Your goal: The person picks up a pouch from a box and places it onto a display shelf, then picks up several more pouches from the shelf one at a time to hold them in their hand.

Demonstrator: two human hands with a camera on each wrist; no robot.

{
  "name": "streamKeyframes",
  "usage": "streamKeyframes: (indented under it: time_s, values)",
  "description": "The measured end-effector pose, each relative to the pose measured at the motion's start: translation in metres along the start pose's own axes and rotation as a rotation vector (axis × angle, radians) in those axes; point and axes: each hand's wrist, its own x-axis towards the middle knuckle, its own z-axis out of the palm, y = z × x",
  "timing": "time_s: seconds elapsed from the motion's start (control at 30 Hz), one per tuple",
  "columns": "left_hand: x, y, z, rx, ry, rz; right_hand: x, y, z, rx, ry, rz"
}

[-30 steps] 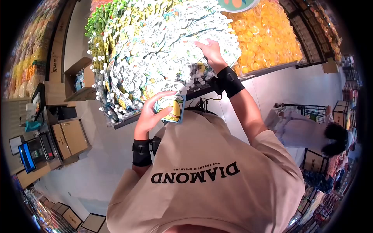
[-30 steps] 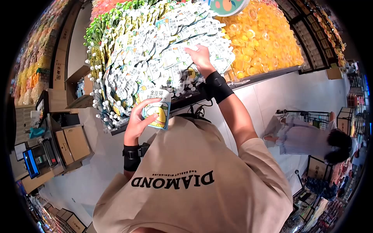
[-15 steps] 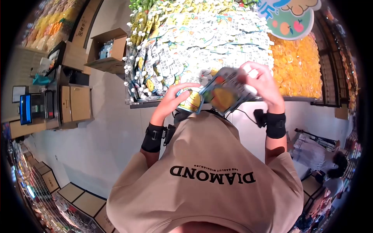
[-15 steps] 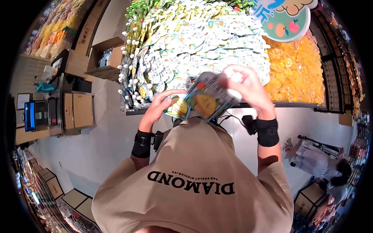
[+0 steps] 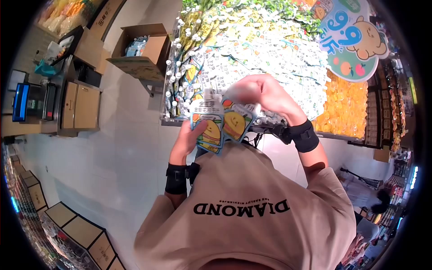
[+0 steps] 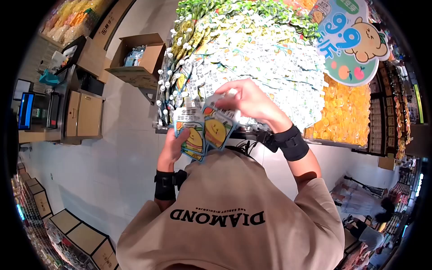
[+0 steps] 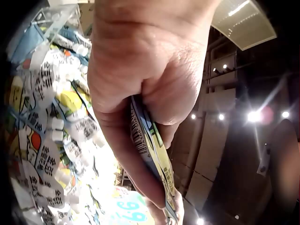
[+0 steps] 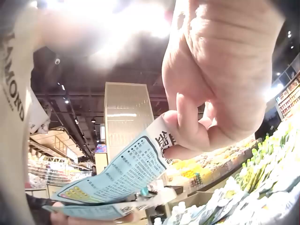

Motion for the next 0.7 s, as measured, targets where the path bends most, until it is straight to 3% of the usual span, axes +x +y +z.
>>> streamKeyframes:
  time_s: [0.07,0.17,0.37,0.57,0.7]
  values:
    - [-0.008,0.004,-0.025,-0.019,0.141,0.046,0.016,-0.011,-0.016,0.014,0.123,0.136]
    - [-0.018,0.007,-0.057,-0.057,0.228,-0.003,0.065,-0.006,-0.036,0.097,0.347,-0.061]
    - [-0.024,0.02,-0.084,-0.035,0.166,0.014,0.178,0.047,-0.061,0.15,0.55,0.051]
    - [-0.032,0.023,-0.097,-0.067,0.204,-0.028,0.188,0.067,-0.063,0.246,0.574,0.187]
    - [-0.033,0.015,-0.115,-0.071,0.182,-0.024,0.179,0.071,-0.082,0.301,0.544,0.181]
